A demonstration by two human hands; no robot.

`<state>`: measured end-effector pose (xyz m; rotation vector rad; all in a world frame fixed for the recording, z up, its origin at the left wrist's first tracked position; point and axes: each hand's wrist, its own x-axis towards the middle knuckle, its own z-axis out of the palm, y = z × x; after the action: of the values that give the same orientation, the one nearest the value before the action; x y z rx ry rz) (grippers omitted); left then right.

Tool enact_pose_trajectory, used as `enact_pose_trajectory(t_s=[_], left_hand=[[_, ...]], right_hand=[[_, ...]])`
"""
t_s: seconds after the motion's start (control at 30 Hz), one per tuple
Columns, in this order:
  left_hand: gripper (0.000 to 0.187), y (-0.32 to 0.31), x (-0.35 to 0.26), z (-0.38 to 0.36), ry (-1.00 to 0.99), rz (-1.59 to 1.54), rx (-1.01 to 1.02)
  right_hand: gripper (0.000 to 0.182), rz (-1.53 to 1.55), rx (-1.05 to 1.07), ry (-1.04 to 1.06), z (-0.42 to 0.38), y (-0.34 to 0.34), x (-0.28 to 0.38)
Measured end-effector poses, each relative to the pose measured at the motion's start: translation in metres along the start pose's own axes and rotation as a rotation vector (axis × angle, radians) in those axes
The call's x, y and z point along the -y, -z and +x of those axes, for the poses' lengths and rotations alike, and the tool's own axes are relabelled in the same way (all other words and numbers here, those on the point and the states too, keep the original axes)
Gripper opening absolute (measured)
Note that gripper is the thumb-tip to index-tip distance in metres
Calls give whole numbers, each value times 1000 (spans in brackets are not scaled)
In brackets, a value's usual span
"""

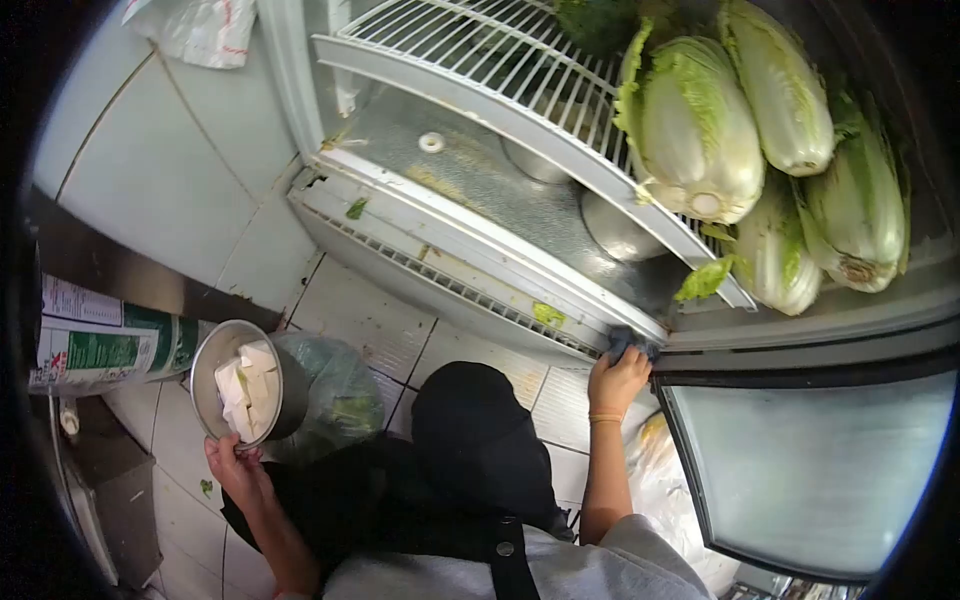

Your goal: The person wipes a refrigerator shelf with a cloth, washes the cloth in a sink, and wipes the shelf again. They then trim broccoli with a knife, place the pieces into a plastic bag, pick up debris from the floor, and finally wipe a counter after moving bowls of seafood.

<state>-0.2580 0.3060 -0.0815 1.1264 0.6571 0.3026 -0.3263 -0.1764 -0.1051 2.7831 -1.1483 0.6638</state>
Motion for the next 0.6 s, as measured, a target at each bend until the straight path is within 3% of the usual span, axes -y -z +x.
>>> enact_pose_trajectory(t_s=[0.03,0.1,0.3,0.43,0.5,0.57,0.6], left_hand=[[12,0,0,0,-8,4,-13],[12,-2,-2,-1,-25,46,15],[13,-1,-8,-4,9,-18,68],[18,2,-10,-13,-8,-47,28],[19,6,-10,-17,-33,-61,38],[19,7,-9,-20,-73,-31,47],[19,6,-10,-22,-83,-30,32]], right_hand=[[32,4,8,-11,9,0,13],[29,103,-52,158,9,-3,55],[27,387,186,499,15,-20,237],[25,326,199,737,16,-39,342],[22,460,174,769,19,-48,385],[23,892,296,627,25,-53,424],[23,909,279,630,32,-45,431]])
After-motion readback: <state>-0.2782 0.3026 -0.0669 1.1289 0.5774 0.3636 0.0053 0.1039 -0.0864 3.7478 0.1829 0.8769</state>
